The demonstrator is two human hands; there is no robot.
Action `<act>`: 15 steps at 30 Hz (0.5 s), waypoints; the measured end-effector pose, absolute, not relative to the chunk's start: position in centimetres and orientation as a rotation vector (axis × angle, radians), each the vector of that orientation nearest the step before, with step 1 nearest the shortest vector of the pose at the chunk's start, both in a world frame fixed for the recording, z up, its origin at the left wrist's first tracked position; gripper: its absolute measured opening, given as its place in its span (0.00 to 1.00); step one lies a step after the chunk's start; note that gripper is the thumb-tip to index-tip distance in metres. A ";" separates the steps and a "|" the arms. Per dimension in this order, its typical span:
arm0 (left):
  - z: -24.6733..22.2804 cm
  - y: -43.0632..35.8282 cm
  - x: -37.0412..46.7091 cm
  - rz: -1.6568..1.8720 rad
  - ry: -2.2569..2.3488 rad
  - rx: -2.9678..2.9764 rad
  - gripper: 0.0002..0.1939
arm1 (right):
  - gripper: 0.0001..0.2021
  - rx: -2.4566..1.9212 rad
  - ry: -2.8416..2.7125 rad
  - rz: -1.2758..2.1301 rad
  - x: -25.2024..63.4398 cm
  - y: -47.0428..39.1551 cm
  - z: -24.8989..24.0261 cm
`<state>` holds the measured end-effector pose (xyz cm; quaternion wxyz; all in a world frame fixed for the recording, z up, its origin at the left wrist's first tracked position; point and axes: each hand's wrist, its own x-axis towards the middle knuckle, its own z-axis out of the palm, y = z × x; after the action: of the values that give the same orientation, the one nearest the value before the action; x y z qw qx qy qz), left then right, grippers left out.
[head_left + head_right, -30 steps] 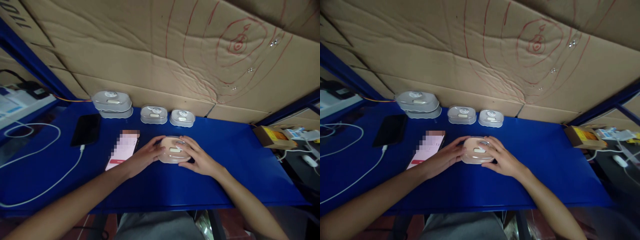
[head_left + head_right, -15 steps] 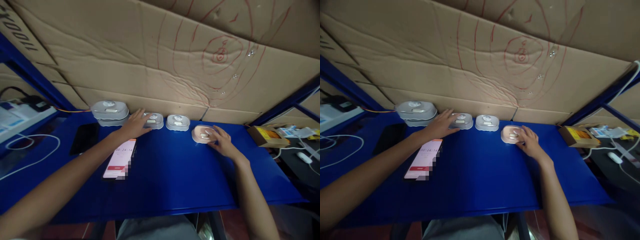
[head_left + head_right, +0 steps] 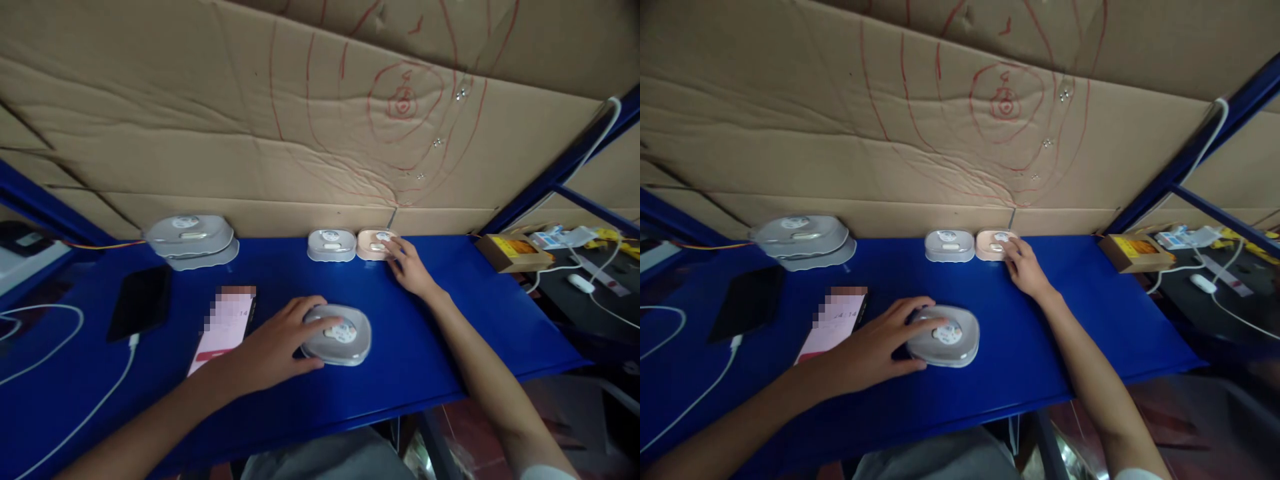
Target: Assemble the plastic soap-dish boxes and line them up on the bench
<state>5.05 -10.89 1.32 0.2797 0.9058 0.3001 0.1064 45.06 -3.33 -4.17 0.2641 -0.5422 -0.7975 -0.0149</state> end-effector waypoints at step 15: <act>-1.6 -9.9 4.5 0.448 0.986 2.133 0.49 | 0.34 -0.926 -2.503 0.543 33.4 -12.6 -0.6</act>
<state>4.45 -9.91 -1.65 0.3661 0.8297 0.3838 0.1741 33.43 -12.60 -0.59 0.2073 -0.3327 -0.8991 0.1948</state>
